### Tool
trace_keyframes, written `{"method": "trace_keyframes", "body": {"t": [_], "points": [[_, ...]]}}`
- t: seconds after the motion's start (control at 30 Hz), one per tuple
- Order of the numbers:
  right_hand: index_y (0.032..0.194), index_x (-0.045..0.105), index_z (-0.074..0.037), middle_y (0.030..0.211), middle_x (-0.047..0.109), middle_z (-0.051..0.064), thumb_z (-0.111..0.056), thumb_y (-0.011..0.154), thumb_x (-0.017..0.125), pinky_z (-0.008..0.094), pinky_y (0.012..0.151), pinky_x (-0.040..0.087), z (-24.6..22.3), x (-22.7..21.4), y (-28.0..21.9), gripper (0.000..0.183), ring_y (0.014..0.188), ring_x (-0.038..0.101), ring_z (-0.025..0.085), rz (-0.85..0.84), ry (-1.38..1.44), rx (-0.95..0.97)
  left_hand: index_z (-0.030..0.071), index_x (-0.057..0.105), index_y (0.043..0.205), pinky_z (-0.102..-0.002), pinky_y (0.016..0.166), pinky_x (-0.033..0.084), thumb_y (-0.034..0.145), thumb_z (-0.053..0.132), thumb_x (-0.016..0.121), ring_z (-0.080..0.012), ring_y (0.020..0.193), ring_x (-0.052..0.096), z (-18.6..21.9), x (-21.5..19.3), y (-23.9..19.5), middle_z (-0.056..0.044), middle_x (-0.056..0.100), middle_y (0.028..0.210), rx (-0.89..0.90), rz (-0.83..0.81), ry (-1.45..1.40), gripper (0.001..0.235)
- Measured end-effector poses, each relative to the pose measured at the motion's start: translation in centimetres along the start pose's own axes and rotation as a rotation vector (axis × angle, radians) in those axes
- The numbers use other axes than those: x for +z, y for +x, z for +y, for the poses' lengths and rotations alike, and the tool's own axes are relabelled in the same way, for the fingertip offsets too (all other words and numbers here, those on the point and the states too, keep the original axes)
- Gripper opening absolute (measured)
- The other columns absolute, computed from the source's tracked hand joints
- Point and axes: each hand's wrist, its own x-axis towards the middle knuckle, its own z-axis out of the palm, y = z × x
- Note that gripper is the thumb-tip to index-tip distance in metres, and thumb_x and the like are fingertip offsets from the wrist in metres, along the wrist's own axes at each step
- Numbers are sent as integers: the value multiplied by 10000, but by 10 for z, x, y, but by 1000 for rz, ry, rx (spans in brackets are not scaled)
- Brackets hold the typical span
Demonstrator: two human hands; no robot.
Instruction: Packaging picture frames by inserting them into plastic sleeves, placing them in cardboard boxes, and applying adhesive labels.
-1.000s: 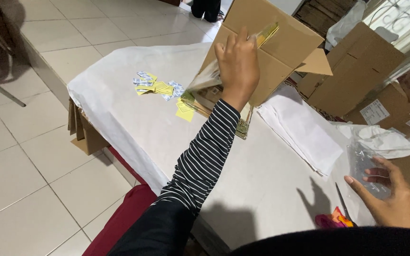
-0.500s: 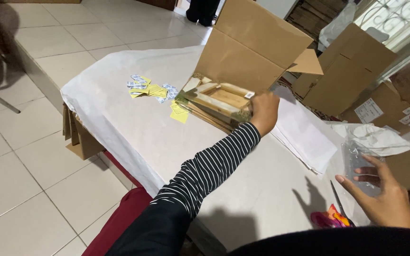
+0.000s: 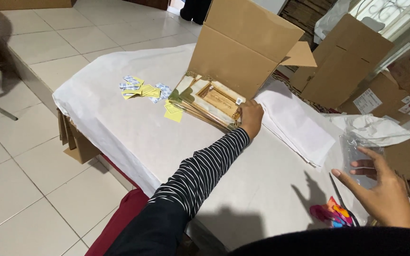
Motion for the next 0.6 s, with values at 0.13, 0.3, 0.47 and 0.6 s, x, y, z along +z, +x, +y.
{"method": "trace_keyframes", "body": {"t": [0.13, 0.3, 0.47, 0.6], "points": [[1497, 551, -185, 1140, 718, 112, -341, 740, 819, 402, 1063, 402, -8, -1, -2, 818, 1071, 673, 224, -18, 20, 51, 168, 639, 1257, -473, 744, 521, 869, 328, 702, -289, 1000, 580, -9, -3, -10, -93, 648, 1139, 38, -21, 30, 424], [1498, 541, -208, 1108, 720, 91, -322, 757, 819, 405, 1010, 434, -6, 1, -1, 800, 1050, 684, 203, -45, 24, 58, 168, 587, 1254, -485, 775, 521, 898, 385, 663, -302, 1062, 530, -11, -7, -14, -121, 570, 1173, 28, -82, 108, 424], [1507, 532, -213, 1132, 716, 85, -342, 756, 813, 421, 1009, 433, -19, -3, -5, 812, 1087, 680, 209, -79, 8, 119, 169, 628, 1210, -492, 699, 573, 876, 315, 699, -327, 1057, 585, -20, -24, -9, -113, 606, 1166, 29, -41, 2, 372], [1488, 558, -154, 1112, 713, 131, -293, 749, 830, 386, 1005, 449, 1, 1, -2, 800, 1043, 679, 223, -33, 59, 23, 197, 761, 835, -353, 544, 572, 910, -30, 661, -204, 757, 739, -46, -63, 21, -15, 731, 786, -28, 214, -387, 259]]}}
